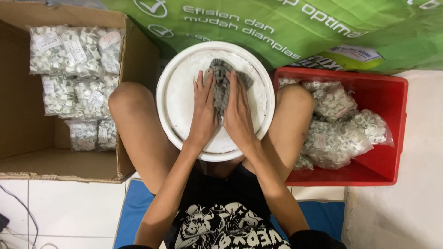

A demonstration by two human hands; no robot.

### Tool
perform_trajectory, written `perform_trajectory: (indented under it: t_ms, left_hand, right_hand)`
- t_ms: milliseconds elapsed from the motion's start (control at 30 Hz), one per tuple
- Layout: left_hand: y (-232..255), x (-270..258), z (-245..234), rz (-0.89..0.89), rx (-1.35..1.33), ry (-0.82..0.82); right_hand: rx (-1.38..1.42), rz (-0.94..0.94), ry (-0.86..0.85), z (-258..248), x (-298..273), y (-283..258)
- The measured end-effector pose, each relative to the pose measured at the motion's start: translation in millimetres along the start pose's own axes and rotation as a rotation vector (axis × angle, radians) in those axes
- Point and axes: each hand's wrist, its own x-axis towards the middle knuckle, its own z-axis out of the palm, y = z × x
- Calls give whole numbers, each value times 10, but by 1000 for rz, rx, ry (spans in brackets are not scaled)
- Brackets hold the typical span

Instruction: The person sits on the floor and repeatedly wipes small plastic parts inside clear bags using a cloth on a white bucket lid. They transfer the bags from a red bin to a cardboard box after wiping.

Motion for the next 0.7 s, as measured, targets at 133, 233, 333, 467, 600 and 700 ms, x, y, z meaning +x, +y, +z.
perform_trajectory:
  t_ms: [133,233,333,467,600,700]
  left_hand:
    - [-2,44,8,0,26,0]
    - [-23,25,28,-38,45,-8]
    - [27,51,37,-64,57,-1]
    - [42,42,80,-116,66,14]
    - [64,57,81,-138,71,24]
    - [2,31,111,-126,105,26]
  right_hand:
    - [-83,-33,-72,-84,283,-34]
    - [-61,23,-153,-146,453,-79]
    - [-109,-25,-162,-105,417,18]
    - [-132,-27,-189,-145,315,-33]
    - [-67,-53,-180,-234,190,-134]
    - [-42,-63,-160,-292,66,-235]
